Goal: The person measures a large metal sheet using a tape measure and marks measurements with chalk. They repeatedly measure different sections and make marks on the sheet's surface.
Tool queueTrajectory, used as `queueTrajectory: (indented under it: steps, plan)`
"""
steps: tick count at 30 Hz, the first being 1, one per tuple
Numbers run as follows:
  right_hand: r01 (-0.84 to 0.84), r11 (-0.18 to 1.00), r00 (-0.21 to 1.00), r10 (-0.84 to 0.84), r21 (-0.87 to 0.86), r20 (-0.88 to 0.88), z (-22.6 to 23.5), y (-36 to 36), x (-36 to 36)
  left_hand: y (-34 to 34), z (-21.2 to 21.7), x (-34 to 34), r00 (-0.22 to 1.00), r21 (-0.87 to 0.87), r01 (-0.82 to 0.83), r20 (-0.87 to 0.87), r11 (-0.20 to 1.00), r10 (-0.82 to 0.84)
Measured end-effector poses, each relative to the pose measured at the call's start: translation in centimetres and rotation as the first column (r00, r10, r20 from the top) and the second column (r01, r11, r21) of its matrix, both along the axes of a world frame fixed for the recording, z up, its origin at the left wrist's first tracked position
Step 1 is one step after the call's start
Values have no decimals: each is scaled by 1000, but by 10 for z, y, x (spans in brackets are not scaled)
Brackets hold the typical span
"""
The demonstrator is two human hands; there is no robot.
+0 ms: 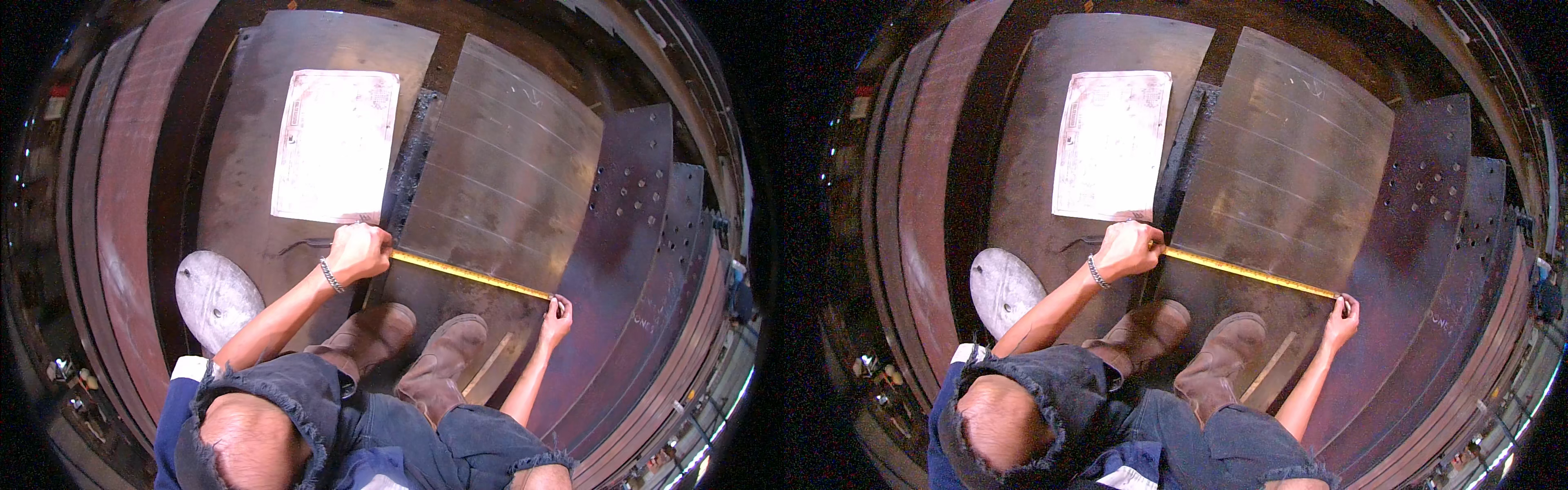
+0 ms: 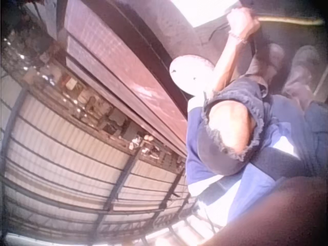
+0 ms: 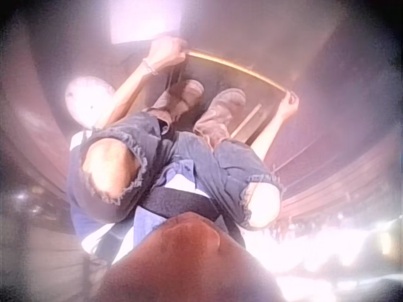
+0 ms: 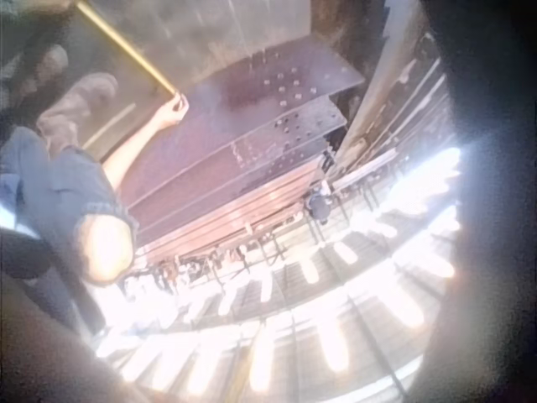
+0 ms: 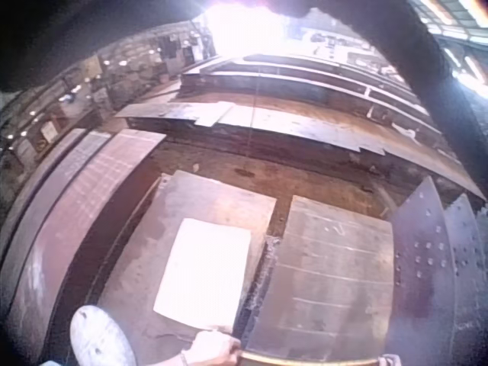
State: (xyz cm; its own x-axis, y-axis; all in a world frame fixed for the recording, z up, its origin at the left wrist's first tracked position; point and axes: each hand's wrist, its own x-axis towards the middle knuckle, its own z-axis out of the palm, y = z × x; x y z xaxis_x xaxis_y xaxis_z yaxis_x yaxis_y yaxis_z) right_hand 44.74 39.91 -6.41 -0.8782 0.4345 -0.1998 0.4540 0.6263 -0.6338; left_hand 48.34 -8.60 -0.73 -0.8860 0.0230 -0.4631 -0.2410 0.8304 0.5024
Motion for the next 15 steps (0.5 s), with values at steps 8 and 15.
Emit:
queueTrajectory:
  steps: [8, 15]
  plan:
    - [-10, 1000, 1000, 10, 18, -16, 0, 0, 0, 2, 3, -2, 1000, -22, -2, 25, 1000, 3]
    - [-6, 1000, 1000, 6, -13, -18, 2, -1, 0, 1, 1, -2, 1000, -33, 13, 15, 999, -13]
